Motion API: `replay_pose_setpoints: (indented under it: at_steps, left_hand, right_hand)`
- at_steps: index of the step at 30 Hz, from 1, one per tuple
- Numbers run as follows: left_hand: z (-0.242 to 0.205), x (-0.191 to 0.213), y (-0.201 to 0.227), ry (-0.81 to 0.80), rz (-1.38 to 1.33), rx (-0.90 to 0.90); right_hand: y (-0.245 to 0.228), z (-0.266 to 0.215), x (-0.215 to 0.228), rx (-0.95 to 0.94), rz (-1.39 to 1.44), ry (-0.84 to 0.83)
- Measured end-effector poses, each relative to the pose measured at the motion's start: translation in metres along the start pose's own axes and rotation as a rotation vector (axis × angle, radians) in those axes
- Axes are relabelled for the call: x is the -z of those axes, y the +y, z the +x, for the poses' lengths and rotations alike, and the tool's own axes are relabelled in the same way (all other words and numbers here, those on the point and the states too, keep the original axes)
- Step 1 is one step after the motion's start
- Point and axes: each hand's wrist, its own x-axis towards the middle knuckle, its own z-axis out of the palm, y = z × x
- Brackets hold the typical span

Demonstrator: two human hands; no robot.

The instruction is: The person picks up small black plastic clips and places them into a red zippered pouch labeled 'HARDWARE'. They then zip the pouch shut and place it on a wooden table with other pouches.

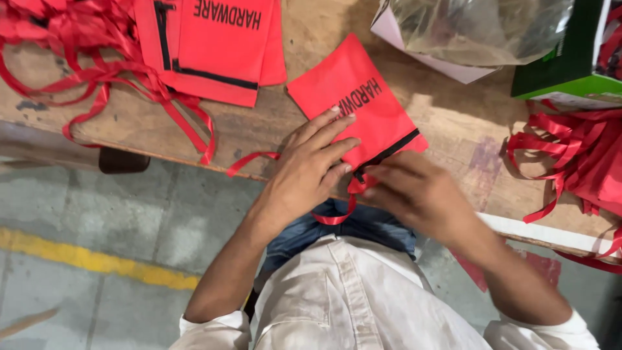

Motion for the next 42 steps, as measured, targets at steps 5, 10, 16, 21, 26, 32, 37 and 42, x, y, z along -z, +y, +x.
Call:
replay_pose_setpoints:
  at_steps: [5, 10, 16, 21, 26, 32, 37, 42]
  left_hand:
    - [-0.008, 0.003, -0.001, -0.036, -0.019, 0.005]
    - [-0.009, 0.006, 0.006, -0.085, -0.006, 0.027]
    - [-0.009, -0.006, 0.015, 0.027, -0.017, 0.028]
    - [-0.007, -0.015, 0.018, 0.077, 0.073, 0.046]
    - [-0.008, -0.016, 0.018, 0.082, 0.034, 0.068]
    - [-0.008, -0.015, 0.017, 0.070, 0.029, 0.034]
    - [-0.009, -0.015, 0.016, 0.086, 0.046, 0.021]
    - [-0.010, -0.011, 0.018, 0.062, 0.035, -0.049]
  right_hand:
    - [-0.009, -0.003, -0.026, -0.010, -0.044, -0.029]
    - [0.002, -0.005, -0.028, -0.184, 0.144, -0.040]
    - [0.000, -0.002, -0.028, -0.249, 0.203, -0.043]
    - [-0.001, -0.005, -0.027, -0.252, 0.133, -0.001]
    - [0.014, -0.001, -0.003, -0.252, -0.080, 0.129]
    - [0.043, -0.001, 0.011, -0.333, -0.092, 0.319]
    - [0.041, 0.006, 0.014, -0.425, 0.066, 0.350]
    - [0.019, 0.025, 0.000, -0.635, 0.236, 0.143]
